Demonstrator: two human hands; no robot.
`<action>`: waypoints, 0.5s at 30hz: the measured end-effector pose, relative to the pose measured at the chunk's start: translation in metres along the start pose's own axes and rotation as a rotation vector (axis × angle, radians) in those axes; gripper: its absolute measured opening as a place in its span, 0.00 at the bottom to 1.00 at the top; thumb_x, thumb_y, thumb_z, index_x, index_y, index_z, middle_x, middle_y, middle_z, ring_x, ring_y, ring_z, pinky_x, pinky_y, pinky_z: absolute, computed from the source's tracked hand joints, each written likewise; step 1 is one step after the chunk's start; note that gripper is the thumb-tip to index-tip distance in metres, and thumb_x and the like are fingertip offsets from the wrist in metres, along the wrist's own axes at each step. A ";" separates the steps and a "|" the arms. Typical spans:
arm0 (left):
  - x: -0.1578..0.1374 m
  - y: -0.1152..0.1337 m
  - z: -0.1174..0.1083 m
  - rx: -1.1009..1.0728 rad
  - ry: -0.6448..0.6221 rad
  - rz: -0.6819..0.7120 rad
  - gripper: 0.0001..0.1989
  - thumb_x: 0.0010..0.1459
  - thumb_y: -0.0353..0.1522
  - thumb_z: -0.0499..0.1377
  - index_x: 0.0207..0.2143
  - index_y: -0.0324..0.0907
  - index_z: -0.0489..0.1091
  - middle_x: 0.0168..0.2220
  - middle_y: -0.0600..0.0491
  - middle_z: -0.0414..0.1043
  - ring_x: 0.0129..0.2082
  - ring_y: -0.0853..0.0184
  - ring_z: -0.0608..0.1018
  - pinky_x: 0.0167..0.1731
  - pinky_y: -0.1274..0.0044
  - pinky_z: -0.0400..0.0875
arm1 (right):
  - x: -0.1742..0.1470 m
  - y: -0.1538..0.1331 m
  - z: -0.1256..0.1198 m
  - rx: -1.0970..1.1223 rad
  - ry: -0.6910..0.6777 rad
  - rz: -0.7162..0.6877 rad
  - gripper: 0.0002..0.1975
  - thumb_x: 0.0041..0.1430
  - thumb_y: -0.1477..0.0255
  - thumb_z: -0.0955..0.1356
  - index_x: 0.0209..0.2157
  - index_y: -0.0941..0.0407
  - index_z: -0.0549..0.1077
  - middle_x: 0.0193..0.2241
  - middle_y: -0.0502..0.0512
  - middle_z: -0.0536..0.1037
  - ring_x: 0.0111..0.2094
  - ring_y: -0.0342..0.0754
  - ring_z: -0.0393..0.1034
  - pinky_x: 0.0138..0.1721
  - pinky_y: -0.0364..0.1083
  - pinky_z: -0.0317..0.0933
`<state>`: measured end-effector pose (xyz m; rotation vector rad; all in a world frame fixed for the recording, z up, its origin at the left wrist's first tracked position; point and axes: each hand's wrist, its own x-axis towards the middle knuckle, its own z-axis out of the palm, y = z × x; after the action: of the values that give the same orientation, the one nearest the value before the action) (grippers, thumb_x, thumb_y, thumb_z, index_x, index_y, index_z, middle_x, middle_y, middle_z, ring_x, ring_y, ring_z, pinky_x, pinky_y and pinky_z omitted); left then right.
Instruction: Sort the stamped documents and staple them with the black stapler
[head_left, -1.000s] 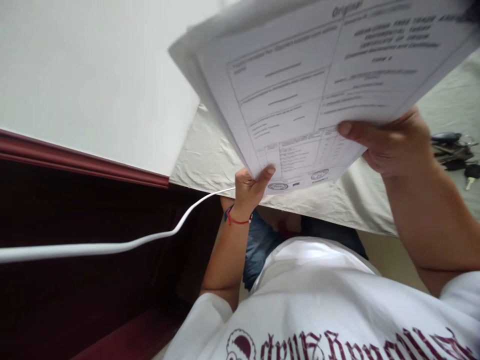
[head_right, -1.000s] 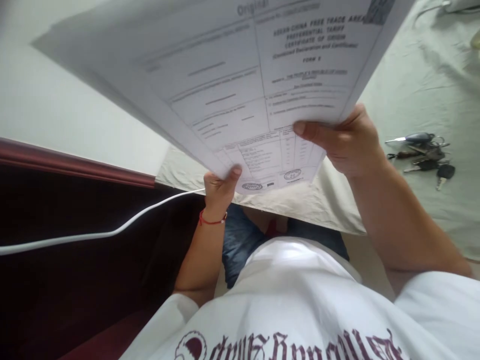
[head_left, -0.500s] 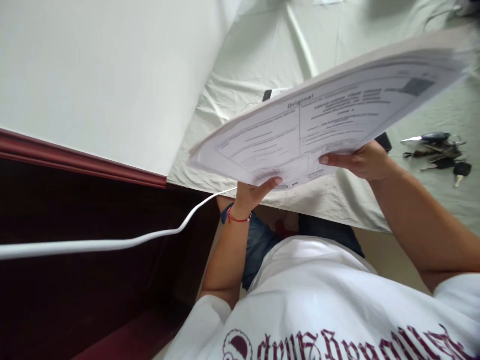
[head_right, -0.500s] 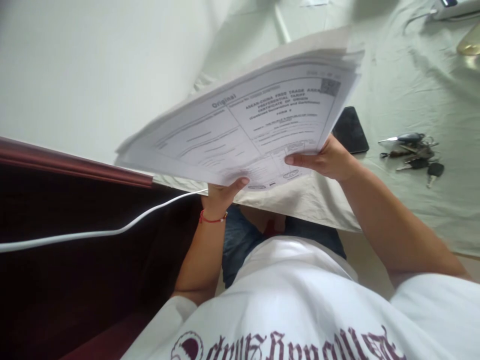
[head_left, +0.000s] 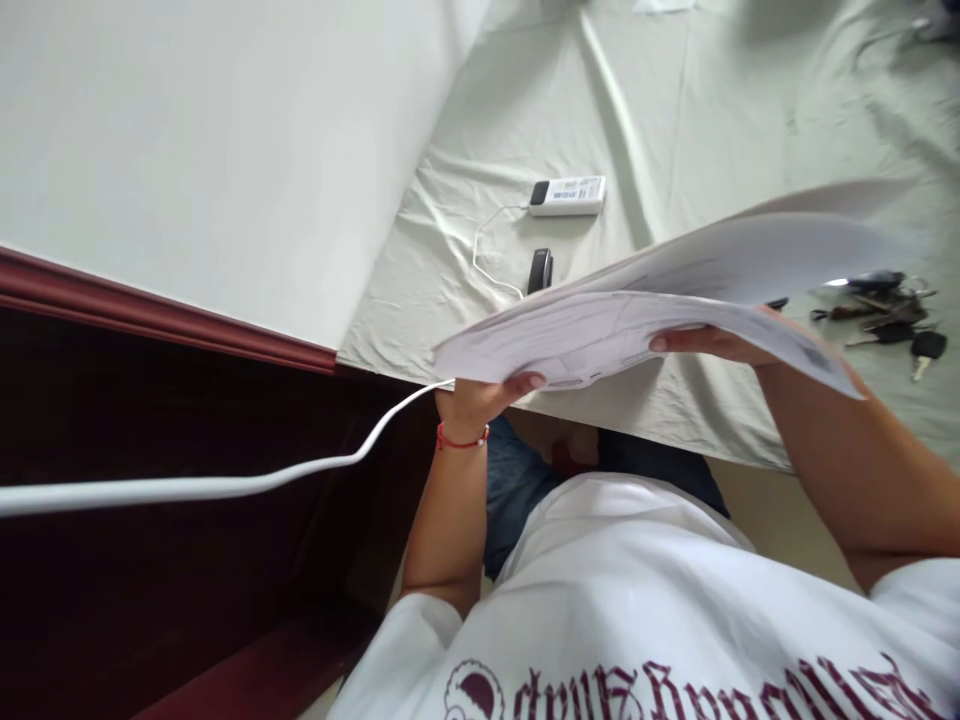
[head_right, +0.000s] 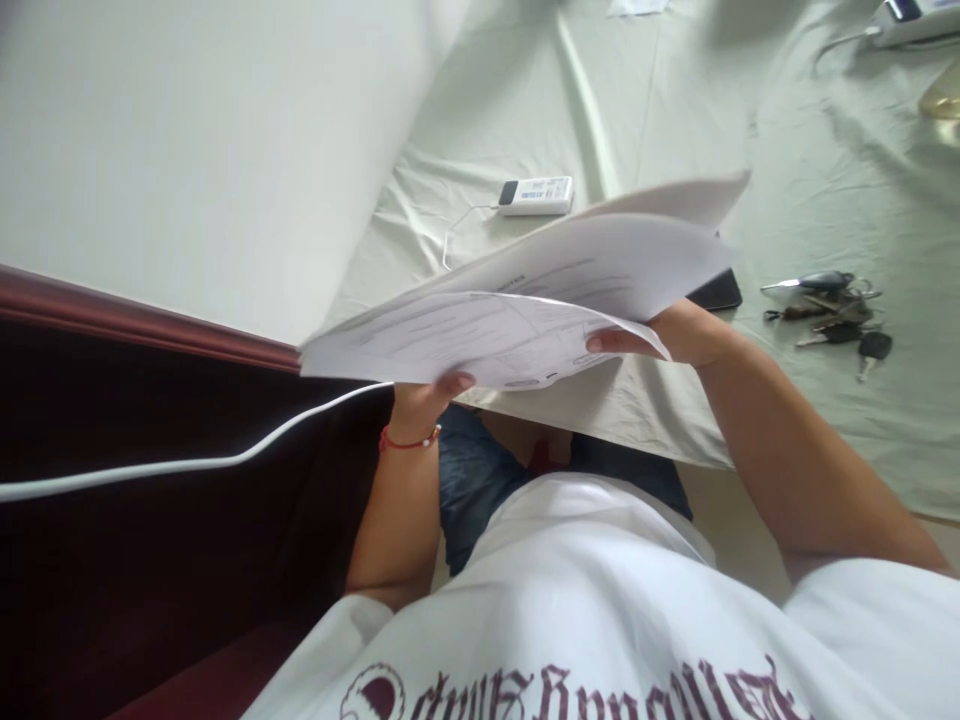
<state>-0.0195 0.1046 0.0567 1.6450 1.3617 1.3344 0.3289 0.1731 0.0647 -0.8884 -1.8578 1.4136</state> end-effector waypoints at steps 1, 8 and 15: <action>0.001 0.002 0.002 -0.023 -0.021 -0.004 0.40 0.41 0.56 0.79 0.53 0.46 0.80 0.54 0.43 0.83 0.63 0.47 0.80 0.68 0.55 0.72 | 0.000 0.001 -0.001 -0.002 -0.015 -0.013 0.21 0.55 0.60 0.81 0.49 0.51 0.83 0.52 0.60 0.85 0.60 0.63 0.75 0.66 0.60 0.68; -0.002 0.030 0.026 -0.067 -0.109 -0.088 0.36 0.47 0.55 0.77 0.53 0.46 0.81 0.51 0.43 0.84 0.67 0.46 0.77 0.71 0.55 0.69 | 0.000 -0.004 0.011 0.005 0.037 0.021 0.23 0.54 0.58 0.81 0.50 0.49 0.83 0.57 0.59 0.83 0.62 0.65 0.74 0.67 0.66 0.67; -0.018 0.035 0.033 -0.169 -0.002 -0.124 0.32 0.56 0.55 0.73 0.55 0.46 0.80 0.56 0.44 0.83 0.72 0.46 0.72 0.72 0.56 0.69 | -0.020 -0.018 0.009 0.064 0.020 -0.037 0.20 0.60 0.55 0.79 0.51 0.47 0.85 0.55 0.57 0.85 0.58 0.62 0.79 0.63 0.61 0.73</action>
<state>0.0235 0.0820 0.0727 1.4265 1.2909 1.3359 0.3309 0.1480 0.0790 -0.8297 -1.7947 1.4289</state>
